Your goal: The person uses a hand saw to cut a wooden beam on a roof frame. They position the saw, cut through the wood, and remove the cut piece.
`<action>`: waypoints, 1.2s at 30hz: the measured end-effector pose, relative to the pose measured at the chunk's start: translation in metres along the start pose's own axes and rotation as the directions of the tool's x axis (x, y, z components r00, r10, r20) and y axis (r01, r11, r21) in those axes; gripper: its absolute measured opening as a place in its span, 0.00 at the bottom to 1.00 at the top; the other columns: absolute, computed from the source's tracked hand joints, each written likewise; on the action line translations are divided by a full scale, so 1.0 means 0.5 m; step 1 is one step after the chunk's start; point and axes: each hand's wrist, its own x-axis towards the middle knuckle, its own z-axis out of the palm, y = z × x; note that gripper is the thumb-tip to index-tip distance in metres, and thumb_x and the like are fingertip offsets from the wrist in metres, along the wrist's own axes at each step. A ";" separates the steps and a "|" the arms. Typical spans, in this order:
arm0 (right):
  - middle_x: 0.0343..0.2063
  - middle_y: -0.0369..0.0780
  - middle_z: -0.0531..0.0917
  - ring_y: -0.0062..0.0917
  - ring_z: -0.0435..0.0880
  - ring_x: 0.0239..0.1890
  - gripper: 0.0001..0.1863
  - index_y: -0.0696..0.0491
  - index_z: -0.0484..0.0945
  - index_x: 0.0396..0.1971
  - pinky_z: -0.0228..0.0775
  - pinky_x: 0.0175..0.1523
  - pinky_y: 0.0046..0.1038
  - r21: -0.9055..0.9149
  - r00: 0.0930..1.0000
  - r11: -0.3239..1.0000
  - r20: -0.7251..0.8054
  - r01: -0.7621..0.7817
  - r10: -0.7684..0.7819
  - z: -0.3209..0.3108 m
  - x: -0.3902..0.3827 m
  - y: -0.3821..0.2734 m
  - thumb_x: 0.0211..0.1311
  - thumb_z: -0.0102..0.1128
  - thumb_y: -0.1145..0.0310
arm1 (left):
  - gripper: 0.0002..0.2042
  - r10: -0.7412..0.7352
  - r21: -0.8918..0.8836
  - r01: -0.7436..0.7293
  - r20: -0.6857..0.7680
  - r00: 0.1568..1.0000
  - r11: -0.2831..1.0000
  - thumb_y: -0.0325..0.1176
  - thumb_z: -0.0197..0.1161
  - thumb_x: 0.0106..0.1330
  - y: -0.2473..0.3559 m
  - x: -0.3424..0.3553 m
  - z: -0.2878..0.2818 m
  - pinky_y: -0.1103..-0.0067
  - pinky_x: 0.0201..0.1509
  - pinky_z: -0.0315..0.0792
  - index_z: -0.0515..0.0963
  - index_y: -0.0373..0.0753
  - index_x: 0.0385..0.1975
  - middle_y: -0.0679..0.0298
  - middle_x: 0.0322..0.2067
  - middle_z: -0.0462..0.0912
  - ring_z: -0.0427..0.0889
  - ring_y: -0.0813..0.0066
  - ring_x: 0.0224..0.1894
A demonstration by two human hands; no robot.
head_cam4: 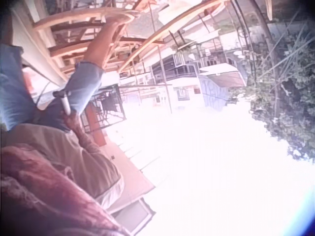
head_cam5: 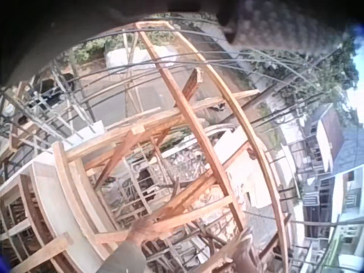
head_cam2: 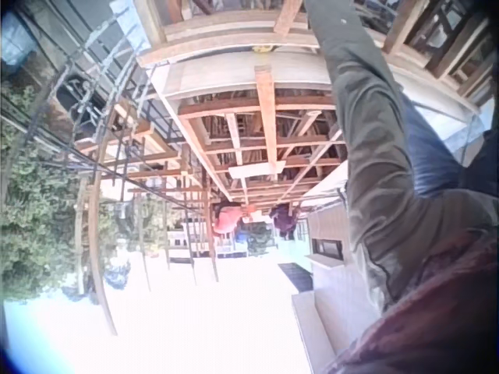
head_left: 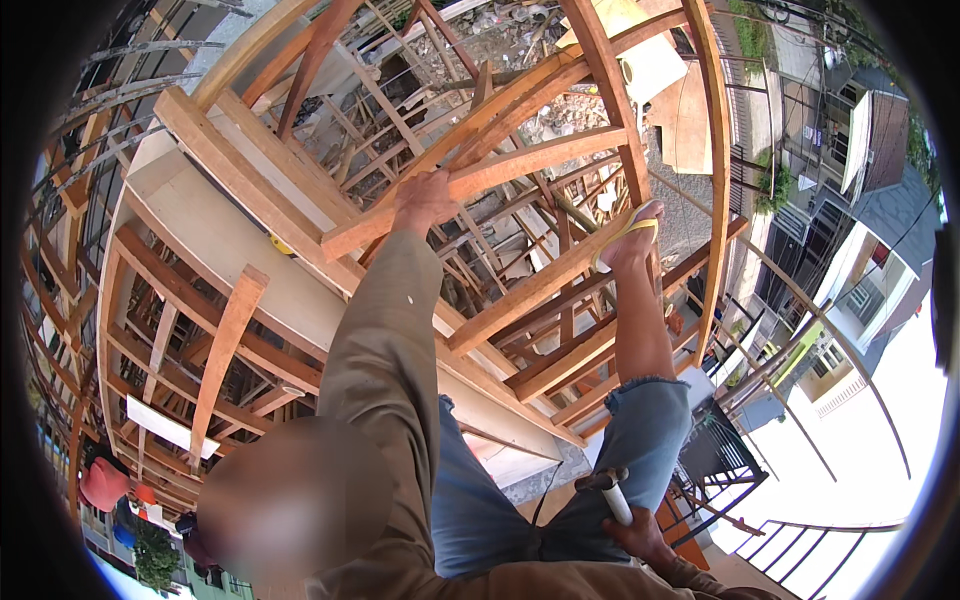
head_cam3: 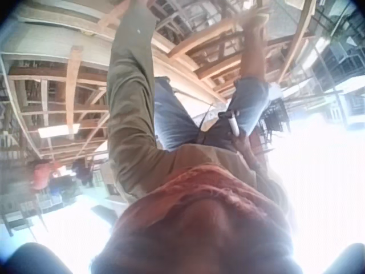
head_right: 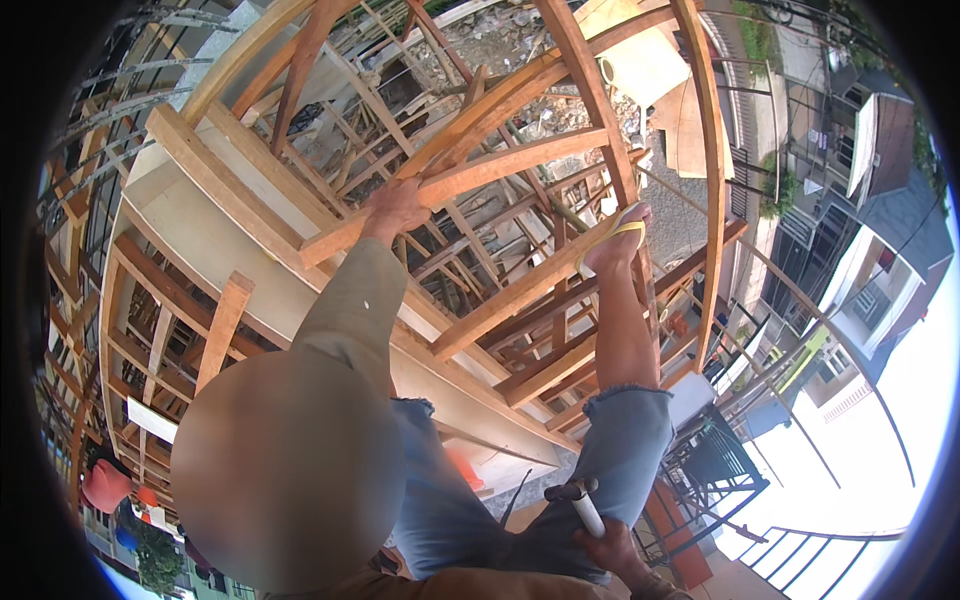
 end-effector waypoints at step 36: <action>0.20 0.42 0.84 0.25 0.83 0.24 0.18 0.59 0.84 0.30 0.75 0.34 0.34 0.183 0.992 0.982 0.113 0.039 -0.061 -0.022 0.015 0.020 0.59 0.69 0.56 | 0.28 0.038 -0.198 -0.061 -0.121 0.992 0.978 0.36 0.67 0.56 0.009 -0.002 -0.005 0.56 0.57 0.74 0.71 0.44 0.59 0.46 0.48 0.83 0.80 0.41 0.53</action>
